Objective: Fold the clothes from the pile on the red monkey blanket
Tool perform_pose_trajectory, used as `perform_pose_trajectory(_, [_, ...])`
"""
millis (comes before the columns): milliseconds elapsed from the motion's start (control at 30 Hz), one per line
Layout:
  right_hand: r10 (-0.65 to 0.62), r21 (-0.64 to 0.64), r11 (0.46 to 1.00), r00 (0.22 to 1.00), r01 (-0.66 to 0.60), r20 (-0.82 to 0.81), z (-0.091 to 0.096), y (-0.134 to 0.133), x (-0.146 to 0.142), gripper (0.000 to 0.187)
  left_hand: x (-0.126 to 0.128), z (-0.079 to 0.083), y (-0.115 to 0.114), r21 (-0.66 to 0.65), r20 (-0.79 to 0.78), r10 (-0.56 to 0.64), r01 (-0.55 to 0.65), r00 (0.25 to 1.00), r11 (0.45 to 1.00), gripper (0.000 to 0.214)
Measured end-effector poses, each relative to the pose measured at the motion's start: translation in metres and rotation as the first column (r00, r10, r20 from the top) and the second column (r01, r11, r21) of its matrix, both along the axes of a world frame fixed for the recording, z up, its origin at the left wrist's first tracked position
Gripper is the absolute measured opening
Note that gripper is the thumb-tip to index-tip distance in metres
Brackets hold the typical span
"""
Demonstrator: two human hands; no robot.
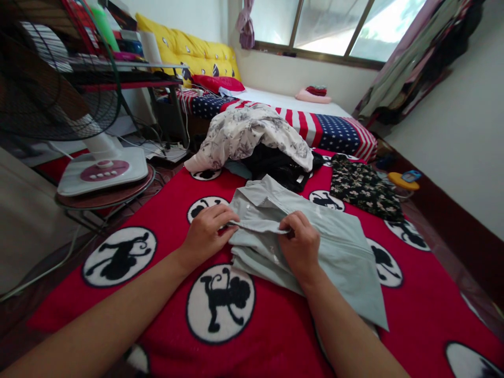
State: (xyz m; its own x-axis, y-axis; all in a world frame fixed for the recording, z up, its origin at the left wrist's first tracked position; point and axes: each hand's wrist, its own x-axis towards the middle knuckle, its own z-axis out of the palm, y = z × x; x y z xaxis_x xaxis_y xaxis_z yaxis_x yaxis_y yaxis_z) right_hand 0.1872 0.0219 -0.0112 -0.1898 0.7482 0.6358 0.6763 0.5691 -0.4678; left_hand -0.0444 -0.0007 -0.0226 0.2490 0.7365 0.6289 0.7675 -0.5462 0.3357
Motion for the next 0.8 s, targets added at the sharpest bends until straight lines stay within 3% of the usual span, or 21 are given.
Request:
perform_pose_trajectory(67, [0.035, -0.023, 0.999, 0.999, -0.036, -0.027, -0.002, 0.001, 0.0, 0.022, -0.001, -0.002, 0.003, -0.033, -0.058, -0.029, 0.027, 0.998, 0.999, 0.018])
perform_pose_trajectory(167, [0.127, -0.061, 0.989, 0.989, -0.132, -0.076, -0.004, 0.002, 0.001, 0.023, -0.003, -0.003, 0.006, -0.072, -0.117, -0.065, 0.057, 0.991, 0.996, 0.014])
perform_pose_trajectory(367, [0.315, -0.221, 0.915, 0.939, -0.339, -0.137, -0.002, -0.002, 0.004, 0.032, -0.011, -0.002, 0.007, -0.054, -0.032, 0.021, -0.022, 0.999, 0.998, 0.02])
perform_pose_trajectory(433, [0.243, -0.239, 0.921, 0.934, -0.307, -0.263, 0.002, -0.002, 0.005, 0.028, -0.008, 0.001, 0.006, -0.067, -0.005, -0.019, 0.019, 1.0, 0.998, 0.024])
perform_pose_trajectory(567, [-0.063, -0.298, 0.95, 0.878, -0.093, -0.475, 0.004, 0.008, 0.013, 0.02, 0.014, 0.02, 0.005, -0.126, 0.164, -0.108, 0.13, 0.98, 0.984, 0.02])
perform_pose_trajectory(667, [-0.164, -0.367, 0.93, 0.886, -0.007, -0.433, -0.002, 0.019, 0.02, 0.016, 0.038, 0.036, 0.012, -0.206, 0.192, -0.126, 0.165, 0.973, 0.965, 0.018])
perform_pose_trajectory(733, [-0.152, -0.376, 0.926, 0.929, 0.015, -0.336, -0.007, 0.024, 0.024, 0.015, 0.052, 0.041, 0.019, -0.26, 0.123, -0.101, 0.13, 0.987, 0.957, 0.038])
perform_pose_trajectory(800, [-0.113, -0.342, 0.939, 0.967, 0.03, -0.227, -0.009, 0.025, 0.025, 0.014, 0.063, 0.039, 0.026, -0.3, 0.064, -0.079, 0.095, 0.995, 0.949, 0.039])
